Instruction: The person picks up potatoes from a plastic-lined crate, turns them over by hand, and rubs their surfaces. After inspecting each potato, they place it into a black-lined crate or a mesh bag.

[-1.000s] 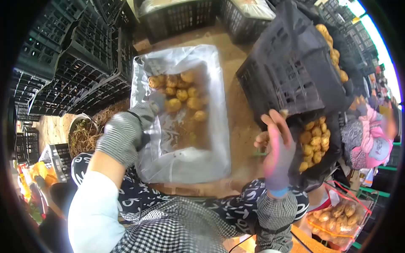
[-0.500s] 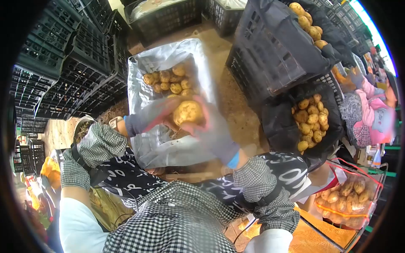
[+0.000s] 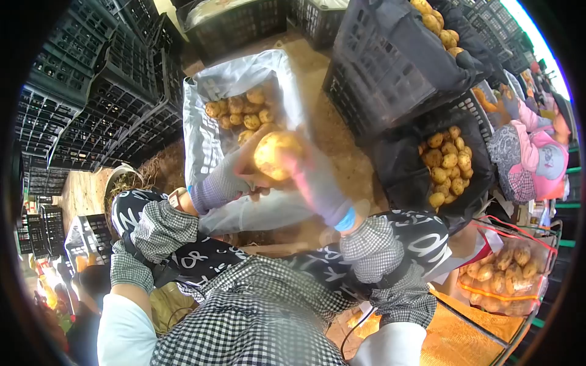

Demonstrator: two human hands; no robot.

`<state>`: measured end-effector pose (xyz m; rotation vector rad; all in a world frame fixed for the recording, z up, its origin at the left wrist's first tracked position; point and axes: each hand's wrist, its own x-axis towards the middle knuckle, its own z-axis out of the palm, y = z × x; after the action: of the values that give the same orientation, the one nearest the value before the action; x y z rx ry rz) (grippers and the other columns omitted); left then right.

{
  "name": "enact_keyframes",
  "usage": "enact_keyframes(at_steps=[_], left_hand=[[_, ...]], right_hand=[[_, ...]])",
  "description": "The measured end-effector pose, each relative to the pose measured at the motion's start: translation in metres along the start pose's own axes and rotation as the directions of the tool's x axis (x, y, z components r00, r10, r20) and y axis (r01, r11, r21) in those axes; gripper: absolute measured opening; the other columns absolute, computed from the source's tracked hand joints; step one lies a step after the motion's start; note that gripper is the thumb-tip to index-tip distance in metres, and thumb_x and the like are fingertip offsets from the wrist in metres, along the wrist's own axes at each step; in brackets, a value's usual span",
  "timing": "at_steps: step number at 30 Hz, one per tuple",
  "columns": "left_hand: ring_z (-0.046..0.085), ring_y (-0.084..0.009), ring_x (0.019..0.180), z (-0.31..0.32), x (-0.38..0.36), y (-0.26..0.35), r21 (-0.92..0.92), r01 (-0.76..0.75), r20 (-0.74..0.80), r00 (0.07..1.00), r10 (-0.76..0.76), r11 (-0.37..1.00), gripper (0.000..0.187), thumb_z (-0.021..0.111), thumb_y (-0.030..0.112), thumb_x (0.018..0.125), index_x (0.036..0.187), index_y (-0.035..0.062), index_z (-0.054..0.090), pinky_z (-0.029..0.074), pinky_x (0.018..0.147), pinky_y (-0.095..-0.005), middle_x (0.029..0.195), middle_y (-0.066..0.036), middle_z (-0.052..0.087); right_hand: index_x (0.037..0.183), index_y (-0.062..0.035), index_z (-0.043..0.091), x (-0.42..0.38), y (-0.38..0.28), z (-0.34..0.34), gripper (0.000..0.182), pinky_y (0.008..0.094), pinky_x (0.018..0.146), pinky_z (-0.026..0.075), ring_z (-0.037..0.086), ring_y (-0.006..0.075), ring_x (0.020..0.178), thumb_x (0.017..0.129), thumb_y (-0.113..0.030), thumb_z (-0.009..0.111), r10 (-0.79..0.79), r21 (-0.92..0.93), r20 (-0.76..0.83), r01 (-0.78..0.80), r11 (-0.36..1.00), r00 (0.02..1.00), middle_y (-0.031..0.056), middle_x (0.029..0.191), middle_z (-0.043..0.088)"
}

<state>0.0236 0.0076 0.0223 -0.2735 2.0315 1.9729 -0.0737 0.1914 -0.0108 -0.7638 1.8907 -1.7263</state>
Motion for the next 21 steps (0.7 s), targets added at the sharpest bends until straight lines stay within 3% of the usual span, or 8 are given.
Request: enact_keyframes(at_steps=[3, 5, 8, 10, 12, 16, 18, 21], left_hand=[[0.061, -0.0074, 0.069, -0.010, -0.008, 0.023, -0.059, 0.111, 0.101, 0.989, -0.105, 0.992, 0.076, 0.066, 0.008, 0.092, 0.156, 0.0078, 0.026, 0.052, 0.061, -0.0244, 0.106, -0.001, 0.068], [0.064, -0.0113, 0.090, -0.021, 0.001, -0.002, 0.015, -0.117, 0.080, 0.990, 0.115, 0.993, 0.082, 0.072, 0.005, 0.087, 0.155, 0.0048, 0.027, 0.055, 0.075, -0.0257, 0.123, -0.005, 0.062], [0.056, -0.0164, 0.114, -0.019, 0.010, -0.026, 0.021, -0.408, 0.042, 0.912, 0.407, 0.913, 0.090, 0.077, 0.005, 0.082, 0.155, 0.0018, 0.025, 0.050, 0.094, -0.0302, 0.138, -0.011, 0.051], [0.043, -0.0216, 0.133, -0.004, 0.004, -0.017, -0.165, -0.289, 0.020, 0.955, 0.297, 0.943, 0.096, 0.081, 0.009, 0.078, 0.154, -0.0002, 0.025, 0.040, 0.110, -0.0368, 0.149, -0.017, 0.039], [0.050, -0.0189, 0.126, -0.007, 0.005, -0.010, 0.032, -0.244, -0.037, 0.969, 0.246, 0.969, 0.095, 0.082, 0.000, 0.074, 0.152, 0.0004, 0.027, 0.044, 0.106, -0.0331, 0.141, -0.013, 0.046], [0.056, -0.0154, 0.117, -0.010, 0.015, -0.024, -0.173, -0.326, -0.100, 0.945, 0.313, 0.929, 0.089, 0.082, -0.005, 0.071, 0.146, 0.0033, 0.036, 0.050, 0.098, -0.0298, 0.133, -0.010, 0.053], [0.057, -0.0143, 0.114, -0.014, 0.020, -0.028, -0.139, -0.303, -0.131, 0.949, 0.286, 0.943, 0.089, 0.083, -0.005, 0.070, 0.146, 0.0053, 0.037, 0.051, 0.096, -0.0292, 0.130, -0.009, 0.054], [0.058, -0.0132, 0.111, -0.015, 0.014, -0.019, -0.189, -0.198, -0.174, 0.971, 0.166, 0.962, 0.089, 0.083, -0.003, 0.070, 0.146, 0.0077, 0.038, 0.052, 0.093, -0.0278, 0.127, -0.007, 0.056]], right_hand=[[0.136, -0.0023, 0.053, -0.005, 0.003, -0.018, 0.059, 0.0308, 0.074, 0.051, 0.064, 0.0159, 0.083, 0.099, -0.048, 0.053, 0.173, 0.341, 0.184, -0.228, 0.912, 0.968, 0.0111, 0.115, 0.065], [0.136, -0.0031, 0.054, -0.005, 0.007, -0.022, 0.059, 0.0309, 0.073, 0.051, 0.063, 0.0158, 0.083, 0.100, -0.049, 0.052, 0.223, 0.415, 0.205, -0.291, 0.862, 0.953, 0.0104, 0.113, 0.065], [0.131, -0.0039, 0.058, -0.003, -0.008, -0.005, 0.052, 0.0221, 0.046, 0.044, 0.054, 0.0068, 0.055, 0.102, -0.046, 0.050, 0.173, 0.312, 0.074, -0.187, 0.932, 0.982, 0.0031, 0.091, 0.068], [0.134, -0.0034, 0.056, -0.002, 0.009, 0.002, 0.049, 0.0204, 0.048, 0.043, 0.051, 0.0049, 0.056, 0.104, -0.041, 0.048, 0.031, 0.137, 0.025, -0.035, 0.990, 0.999, 0.0024, 0.091, 0.068], [0.137, -0.0024, 0.054, -0.001, 0.011, 0.002, 0.045, 0.0191, 0.051, 0.041, 0.048, 0.0033, 0.058, 0.105, -0.034, 0.048, -0.099, -0.089, -0.012, 0.097, 0.991, 0.995, 0.0020, 0.092, 0.068], [0.149, -0.0027, 0.041, 0.010, -0.008, 0.003, 0.045, 0.0207, 0.060, 0.040, 0.044, 0.0037, 0.064, 0.105, -0.013, 0.046, -0.288, -0.324, -0.152, 0.227, 0.918, 0.946, 0.0015, 0.093, 0.063], [0.154, -0.0035, 0.033, 0.005, -0.024, 0.001, 0.051, 0.0211, 0.060, 0.039, 0.042, 0.0055, 0.064, 0.104, -0.007, 0.045, -0.198, -0.193, -0.078, 0.180, 0.964, 0.977, -0.0004, 0.085, 0.059], [0.150, -0.0145, 0.043, -0.002, -0.022, 0.003, 0.055, 0.0229, 0.059, 0.046, 0.052, 0.0088, 0.057, 0.098, -0.004, 0.054, -0.060, -0.116, 0.105, 0.072, 0.991, 0.993, 0.0034, 0.072, 0.059]])
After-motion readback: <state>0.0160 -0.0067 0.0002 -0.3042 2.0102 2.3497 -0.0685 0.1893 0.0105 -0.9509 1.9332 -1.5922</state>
